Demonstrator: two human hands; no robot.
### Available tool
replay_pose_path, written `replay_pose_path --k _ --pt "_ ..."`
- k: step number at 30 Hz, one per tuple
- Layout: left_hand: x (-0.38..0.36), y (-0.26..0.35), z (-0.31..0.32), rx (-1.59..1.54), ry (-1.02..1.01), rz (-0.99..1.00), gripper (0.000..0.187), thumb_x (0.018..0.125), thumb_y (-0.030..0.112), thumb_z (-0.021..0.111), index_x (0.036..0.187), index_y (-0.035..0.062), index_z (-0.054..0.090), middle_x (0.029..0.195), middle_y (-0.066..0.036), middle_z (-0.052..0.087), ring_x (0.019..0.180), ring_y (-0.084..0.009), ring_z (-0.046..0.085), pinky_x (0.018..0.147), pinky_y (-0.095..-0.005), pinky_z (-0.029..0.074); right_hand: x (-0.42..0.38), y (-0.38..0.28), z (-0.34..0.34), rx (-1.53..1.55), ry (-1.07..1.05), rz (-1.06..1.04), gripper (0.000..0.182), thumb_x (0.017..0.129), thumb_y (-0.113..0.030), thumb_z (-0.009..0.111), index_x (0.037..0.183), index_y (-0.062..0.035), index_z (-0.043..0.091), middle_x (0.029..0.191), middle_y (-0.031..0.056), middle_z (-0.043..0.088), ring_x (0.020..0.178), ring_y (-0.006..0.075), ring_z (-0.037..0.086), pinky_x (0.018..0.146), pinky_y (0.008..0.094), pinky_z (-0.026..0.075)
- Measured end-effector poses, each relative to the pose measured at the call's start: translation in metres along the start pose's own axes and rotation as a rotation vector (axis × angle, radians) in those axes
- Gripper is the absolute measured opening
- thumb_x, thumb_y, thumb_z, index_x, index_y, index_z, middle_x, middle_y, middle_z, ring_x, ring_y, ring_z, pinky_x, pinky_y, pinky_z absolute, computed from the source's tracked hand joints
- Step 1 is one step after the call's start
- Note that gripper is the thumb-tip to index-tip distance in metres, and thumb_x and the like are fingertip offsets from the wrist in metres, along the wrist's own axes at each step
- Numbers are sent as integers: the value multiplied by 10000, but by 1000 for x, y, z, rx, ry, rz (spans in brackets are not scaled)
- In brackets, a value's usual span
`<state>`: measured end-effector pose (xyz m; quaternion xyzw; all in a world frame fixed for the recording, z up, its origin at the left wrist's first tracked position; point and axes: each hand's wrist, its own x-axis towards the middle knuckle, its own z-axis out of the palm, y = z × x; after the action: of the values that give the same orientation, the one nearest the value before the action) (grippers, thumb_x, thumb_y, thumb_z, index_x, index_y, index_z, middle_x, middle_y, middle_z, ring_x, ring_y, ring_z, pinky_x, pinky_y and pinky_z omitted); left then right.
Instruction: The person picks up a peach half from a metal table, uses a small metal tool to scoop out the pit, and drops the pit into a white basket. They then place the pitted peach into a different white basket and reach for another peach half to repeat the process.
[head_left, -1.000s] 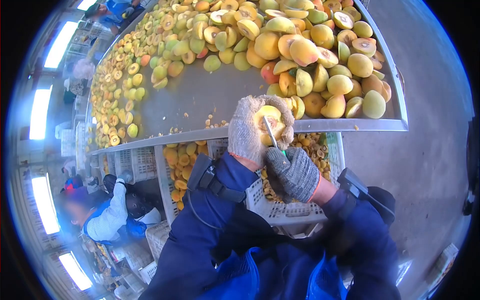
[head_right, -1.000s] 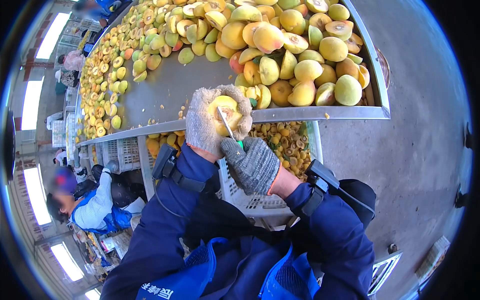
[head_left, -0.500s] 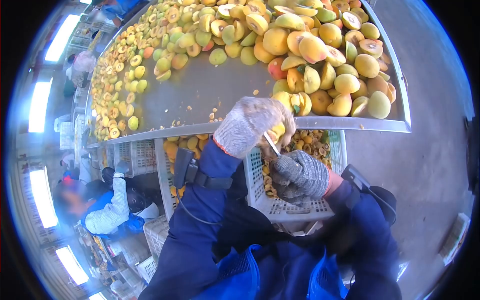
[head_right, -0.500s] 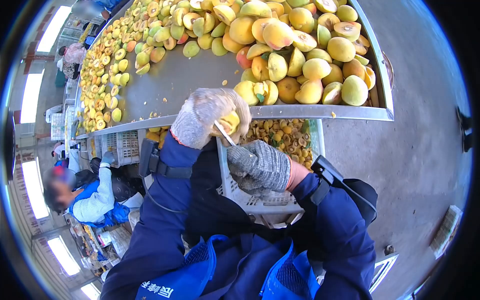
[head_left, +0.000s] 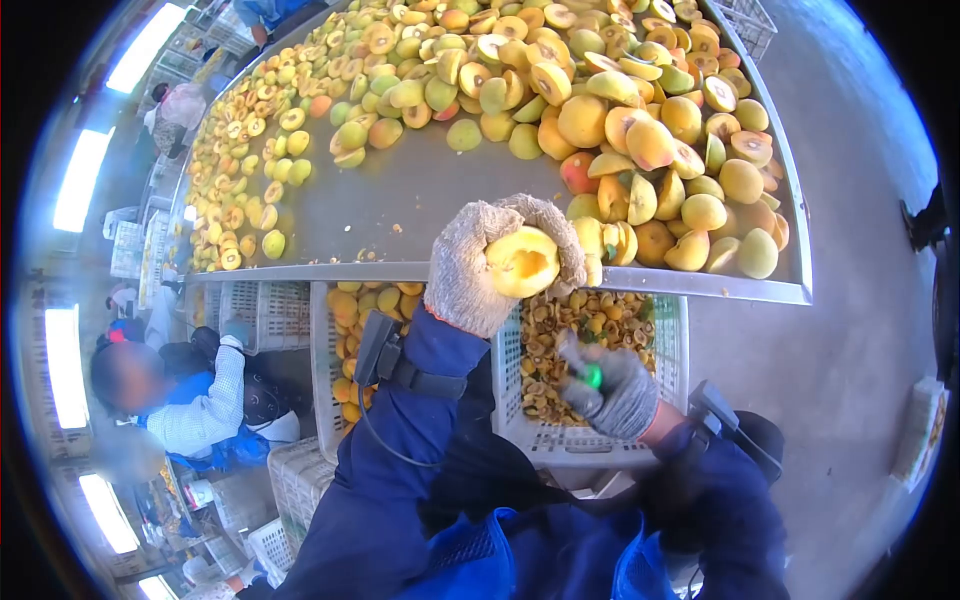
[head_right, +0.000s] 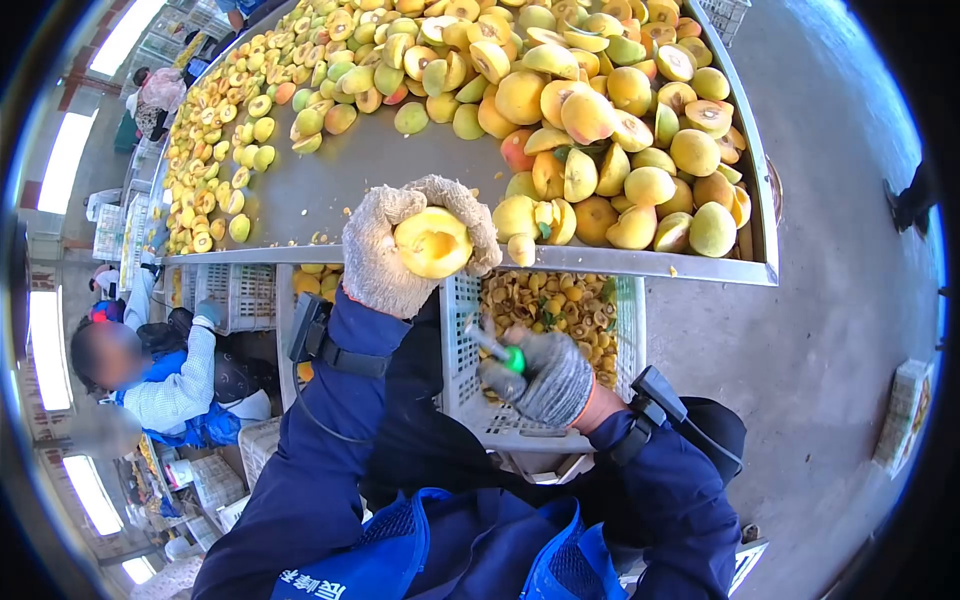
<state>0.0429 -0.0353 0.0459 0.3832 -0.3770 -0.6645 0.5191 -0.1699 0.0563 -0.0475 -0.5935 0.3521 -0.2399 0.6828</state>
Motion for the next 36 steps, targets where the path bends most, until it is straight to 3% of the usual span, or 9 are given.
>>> replay_pose_path --k 4,8,16,20,25,30,32,34,36 --pt "-13 12 35 33 -76 50 316 975 195 413 1016 -21 639 992 -120 675 853 -198 642 771 -315 539 5 -89 0 -171 566 -236 153 852 -166 753 811 -68 644 626 65 570 564 213 579 546 339 462" --pt "-16 -10 55 178 17 42 372 945 197 396 1100 -46 630 1063 -162 675 1000 -234 653 896 -364 530 12 -98 -3 -268 699 -288 186 833 -102 746 985 -37 660 797 58 635 730 156 601 691 324 500" --pt "-17 -50 71 640 -38 150 417 1010 343 431 1086 -24 613 1000 -149 669 904 -208 648 828 -337 541 4 -66 -11 -397 604 -314 229 813 -140 741 1024 -81 672 862 117 679 756 283 665 693 366 535" --pt "-20 -57 74 -80 26 -153 419 1002 354 408 1019 -13 610 933 -139 667 848 -210 645 788 -316 547 -10 -68 -25 -788 389 -310 282 825 -162 704 1101 -111 670 828 96 660 696 312 649 629 380 527" --pt "-15 -43 75 -359 87 -294 381 1001 292 412 1032 -31 613 944 -171 664 838 -294 658 778 -394 567 -8 -36 -9 -158 292 -249 149 843 -208 703 928 -99 646 803 100 651 715 298 650 632 377 522" --pt "-19 -47 68 -406 119 -273 481 973 364 382 1041 -55 607 938 -183 668 843 -298 668 803 -410 573 -12 -65 -13 -617 419 -149 107 852 -138 720 839 -73 636 786 74 668 697 228 651 640 375 513" --pt "-20 -57 63 -184 115 -159 505 951 389 392 1049 -57 606 933 -179 663 857 -296 664 800 -418 570 -5 -65 -14 -443 603 -475 121 829 -234 740 881 -126 726 710 91 642 607 290 627 561 410 498" --pt "-28 -31 67 370 -101 190 210 931 160 534 978 -22 629 911 -139 664 859 -238 657 766 -361 547 -11 -85 -17 -118 335 -113 165 830 -225 778 813 -90 686 621 69 593 532 204 542 532 371 458" --pt "-12 -6 36 722 -385 337 80 899 59 595 906 1 650 899 -100 672 850 -191 653 748 -322 533 -13 -86 -20 -296 323 -245 190 836 -221 775 804 -61 678 604 71 584 534 188 541 528 363 457"
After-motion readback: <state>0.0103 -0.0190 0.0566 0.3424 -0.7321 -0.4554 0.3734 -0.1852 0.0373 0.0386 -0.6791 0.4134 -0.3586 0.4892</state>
